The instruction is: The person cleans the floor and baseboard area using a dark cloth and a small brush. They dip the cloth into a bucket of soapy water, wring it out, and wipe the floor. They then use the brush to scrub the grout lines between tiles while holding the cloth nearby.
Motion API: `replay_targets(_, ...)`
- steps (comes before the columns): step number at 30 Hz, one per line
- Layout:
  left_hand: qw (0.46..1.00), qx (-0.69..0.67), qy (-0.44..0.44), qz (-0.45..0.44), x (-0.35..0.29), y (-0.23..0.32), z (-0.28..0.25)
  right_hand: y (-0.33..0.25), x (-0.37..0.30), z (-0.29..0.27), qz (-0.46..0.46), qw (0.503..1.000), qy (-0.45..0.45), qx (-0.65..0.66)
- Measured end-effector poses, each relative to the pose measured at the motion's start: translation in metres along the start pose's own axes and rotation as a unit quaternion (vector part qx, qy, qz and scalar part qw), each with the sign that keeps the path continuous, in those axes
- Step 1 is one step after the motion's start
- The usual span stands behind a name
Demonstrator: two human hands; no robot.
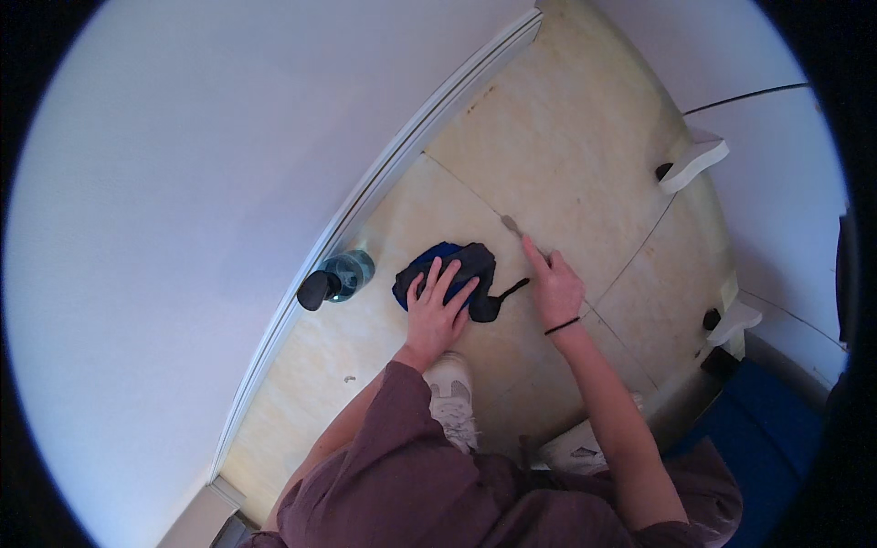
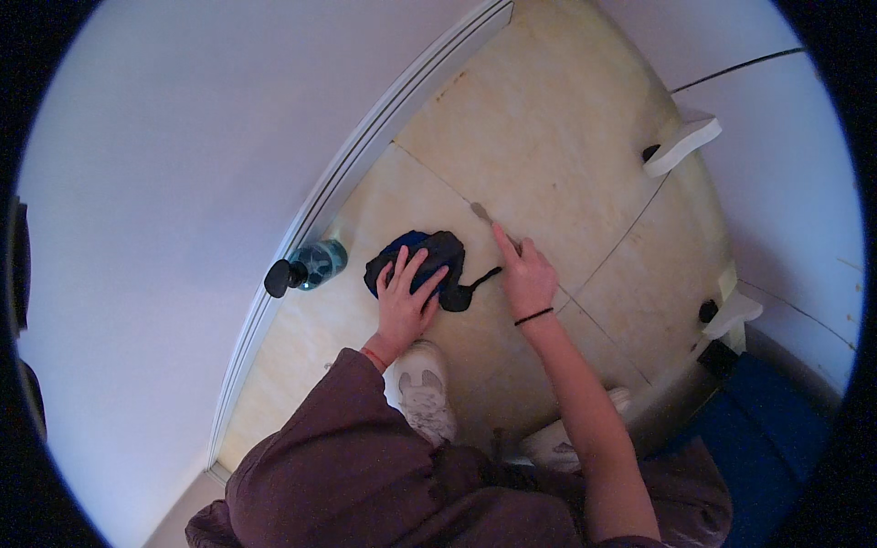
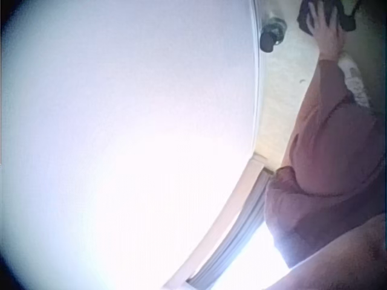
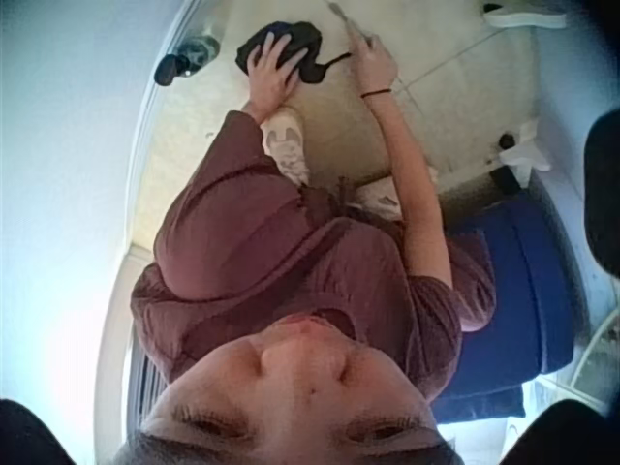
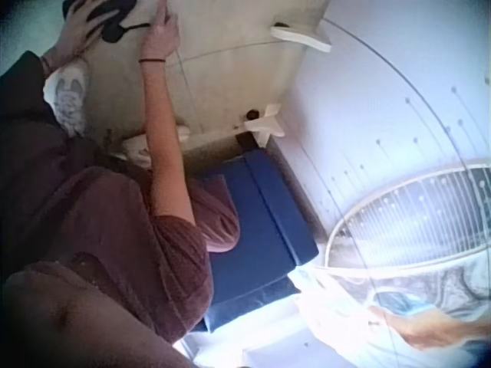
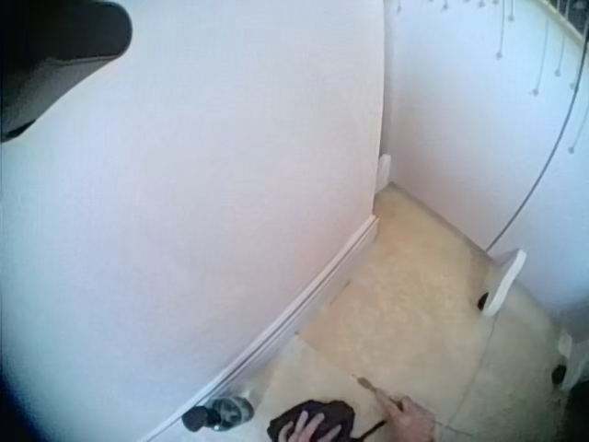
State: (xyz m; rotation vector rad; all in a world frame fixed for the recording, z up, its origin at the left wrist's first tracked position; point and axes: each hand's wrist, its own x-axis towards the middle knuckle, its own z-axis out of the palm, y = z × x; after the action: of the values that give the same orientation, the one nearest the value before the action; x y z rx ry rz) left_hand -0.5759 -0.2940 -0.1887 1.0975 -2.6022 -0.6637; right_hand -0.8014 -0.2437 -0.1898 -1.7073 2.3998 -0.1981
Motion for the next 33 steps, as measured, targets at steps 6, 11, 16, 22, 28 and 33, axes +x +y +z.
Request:
replay_targets(6, 1.000, 0.000, -0.010, 0.009, 0.000, -0.001, 0.000, -0.018, 0.032, 0.011, -0.045, 0.996, 0.073, 0.013)
replay_targets(11, 1.000, -0.007, -0.003, -0.001, 0.000, 0.000, 0.000, 0.003, -0.002, 0.001, -0.014, 1.000, 0.004, -0.007)
replay_targets(16, 1.000, -0.010, -0.002, 0.006, 0.000, -0.001, 0.002, -0.019, 0.025, 0.007, -0.032, 0.998, 0.047, -0.017)
replay_targets(22, 1.000, -0.020, 0.004, 0.003, 0.000, -0.001, 0.001, -0.003, 0.000, 0.000, -0.020, 0.999, 0.015, -0.024)
replay_targets(28, 1.000, -0.012, -0.009, 0.003, 0.001, -0.002, 0.002, -0.019, 0.025, 0.002, -0.034, 0.999, 0.034, -0.022)
replay_targets(33, 1.000, -0.008, -0.006, 0.001, 0.001, -0.003, 0.000, -0.008, 0.003, -0.009, -0.015, 0.999, -0.017, -0.042)
